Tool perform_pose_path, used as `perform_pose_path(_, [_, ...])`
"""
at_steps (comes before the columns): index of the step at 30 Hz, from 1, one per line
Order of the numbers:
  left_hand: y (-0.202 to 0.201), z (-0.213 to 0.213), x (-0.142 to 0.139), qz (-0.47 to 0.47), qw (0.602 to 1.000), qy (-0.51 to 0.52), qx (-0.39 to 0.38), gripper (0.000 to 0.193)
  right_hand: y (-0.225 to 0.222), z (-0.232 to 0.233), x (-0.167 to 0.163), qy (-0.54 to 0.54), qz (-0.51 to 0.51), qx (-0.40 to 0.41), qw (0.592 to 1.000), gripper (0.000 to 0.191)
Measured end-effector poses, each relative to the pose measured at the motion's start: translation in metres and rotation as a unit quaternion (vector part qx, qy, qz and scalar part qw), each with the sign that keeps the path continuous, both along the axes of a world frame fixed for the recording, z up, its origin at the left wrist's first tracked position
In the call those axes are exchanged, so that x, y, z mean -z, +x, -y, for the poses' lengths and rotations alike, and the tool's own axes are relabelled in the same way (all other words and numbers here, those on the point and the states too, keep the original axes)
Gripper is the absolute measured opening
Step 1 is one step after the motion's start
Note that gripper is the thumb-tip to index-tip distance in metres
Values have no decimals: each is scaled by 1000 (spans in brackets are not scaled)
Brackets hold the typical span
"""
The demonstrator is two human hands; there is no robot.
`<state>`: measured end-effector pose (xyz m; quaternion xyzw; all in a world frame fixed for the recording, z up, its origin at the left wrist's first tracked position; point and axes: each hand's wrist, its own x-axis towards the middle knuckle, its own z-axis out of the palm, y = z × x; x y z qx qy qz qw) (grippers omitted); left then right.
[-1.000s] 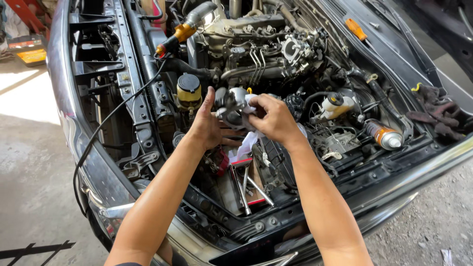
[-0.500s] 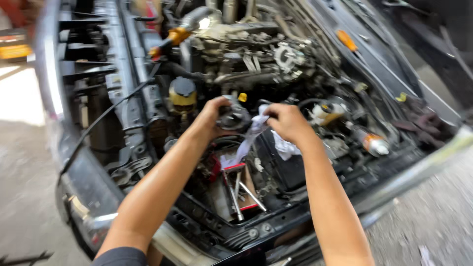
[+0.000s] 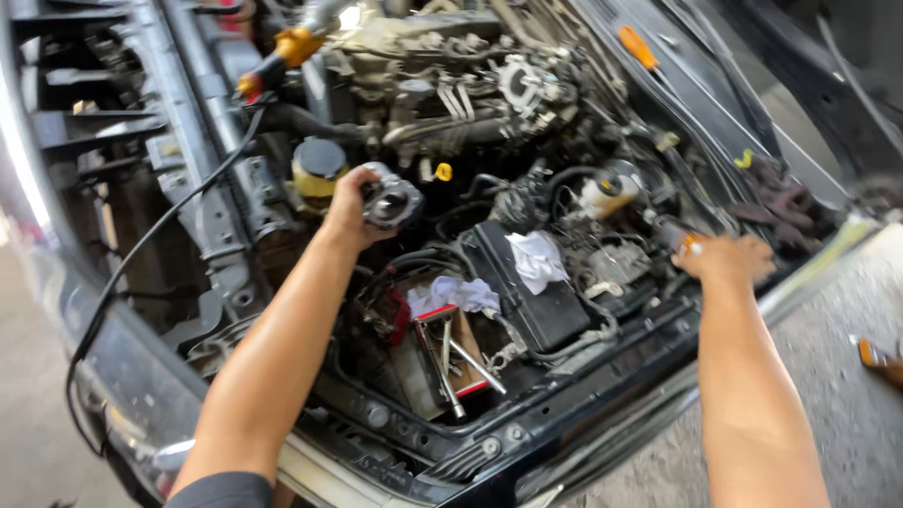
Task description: The person cleans a removed throttle body at the open engine bay of a car. They wipe the throttle body's bore, flange and outer surfaces with a white cloth, spray cleaning solution onto and inside the part, and continue wiping and turning it to clean all sides.
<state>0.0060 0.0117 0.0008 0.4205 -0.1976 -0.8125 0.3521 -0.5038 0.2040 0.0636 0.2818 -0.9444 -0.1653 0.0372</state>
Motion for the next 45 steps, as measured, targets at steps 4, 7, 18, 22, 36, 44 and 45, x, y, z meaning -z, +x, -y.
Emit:
perform_pose_path(4, [3, -1, 16, -6, 1000, 11, -14, 68, 3, 7, 11, 31, -25, 7, 999, 104])
perform_pose_path(7, [7, 2, 14, 6, 999, -31, -10, 69, 8, 5, 9, -41, -14, -22, 999, 95])
perform_pose_path(18, [17, -6, -4, -31, 998, -49, -33, 60, 69, 29, -53, -835, 231, -222, 447, 77])
perform_pose_path(22, [17, -9, -13, -30, 998, -46, -23, 61, 154, 77, -32, -777, 402, -169, 454, 76])
perform_pose_path(36, [24, -21, -13, 67, 994, -6, -84, 64, 339, 83, 89, -443, 511, -436, 594, 74])
perform_pose_path(44, [21, -14, -1, 64, 995, -3, -82, 65, 342, 90, 86, -430, 724, -232, 488, 58])
perform_pose_path(45, [21, -14, 0, 64, 995, -10, -81, 65, 341, 92, 82, -425, 728, -219, 491, 59])
